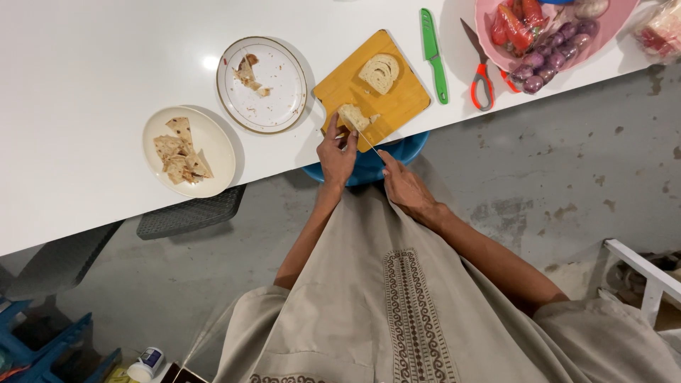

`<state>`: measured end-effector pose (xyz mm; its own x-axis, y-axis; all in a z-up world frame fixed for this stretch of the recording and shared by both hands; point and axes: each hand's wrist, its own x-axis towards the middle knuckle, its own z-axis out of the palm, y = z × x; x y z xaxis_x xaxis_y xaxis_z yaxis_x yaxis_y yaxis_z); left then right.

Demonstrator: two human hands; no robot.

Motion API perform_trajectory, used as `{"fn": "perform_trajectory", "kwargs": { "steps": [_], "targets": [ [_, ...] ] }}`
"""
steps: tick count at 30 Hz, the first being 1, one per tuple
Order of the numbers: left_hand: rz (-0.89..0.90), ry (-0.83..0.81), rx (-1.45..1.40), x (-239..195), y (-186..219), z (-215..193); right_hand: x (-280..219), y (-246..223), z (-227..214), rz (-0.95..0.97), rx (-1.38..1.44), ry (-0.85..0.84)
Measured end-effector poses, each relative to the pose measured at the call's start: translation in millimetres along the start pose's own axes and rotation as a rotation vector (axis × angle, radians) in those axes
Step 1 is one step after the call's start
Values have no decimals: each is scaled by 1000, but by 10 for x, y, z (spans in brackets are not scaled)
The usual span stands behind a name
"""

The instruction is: The person uses orange-handled scissors to cut a piece of flatbread into smaller pieces on a white countertop. They then move to a yellow cutting board and use a knife to slice a loaf of bread, placing the cut pieces onto a white plate.

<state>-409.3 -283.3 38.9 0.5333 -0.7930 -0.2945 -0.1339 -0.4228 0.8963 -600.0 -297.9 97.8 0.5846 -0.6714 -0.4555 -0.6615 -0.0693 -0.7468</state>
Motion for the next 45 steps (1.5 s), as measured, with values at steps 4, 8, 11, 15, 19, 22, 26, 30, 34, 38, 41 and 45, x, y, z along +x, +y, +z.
{"fn": "perform_trajectory", "kwargs": {
  "steps": [4,8,11,15,19,22,26,30,34,38,41,45],
  "targets": [
    [19,-24,11,39,6,-26,43,30,19,11,-12,-23],
    [19,-39,32,51,-37,-15,66,55,27,23,-21,-26],
    [1,-43,32,72,-29,-42,97,18,36,40,-27,-35],
    [-19,-64,40,119,83,-96,107,70,81,53,-66,-36],
    [-4,-127,98,196,21,-118,123,161,144,49,-107,-25],
    [26,-151,110,220,17,-139,128,107,144,78,-110,-42],
    [2,-173,104,231,57,-184,127,122,194,0,-68,7],
    [-17,-185,84,257,27,-215,117,94,184,-45,-20,45],
    [-47,-164,84,250,16,-173,55,54,151,19,-45,20],
    [-41,-140,65,235,-66,-149,-27,67,136,-42,-15,19],
    [-23,-127,63,214,-90,-112,-24,65,128,-39,-11,20],
    [-21,-113,46,193,-64,-97,-15,94,162,-20,-15,28]
  ]
}}
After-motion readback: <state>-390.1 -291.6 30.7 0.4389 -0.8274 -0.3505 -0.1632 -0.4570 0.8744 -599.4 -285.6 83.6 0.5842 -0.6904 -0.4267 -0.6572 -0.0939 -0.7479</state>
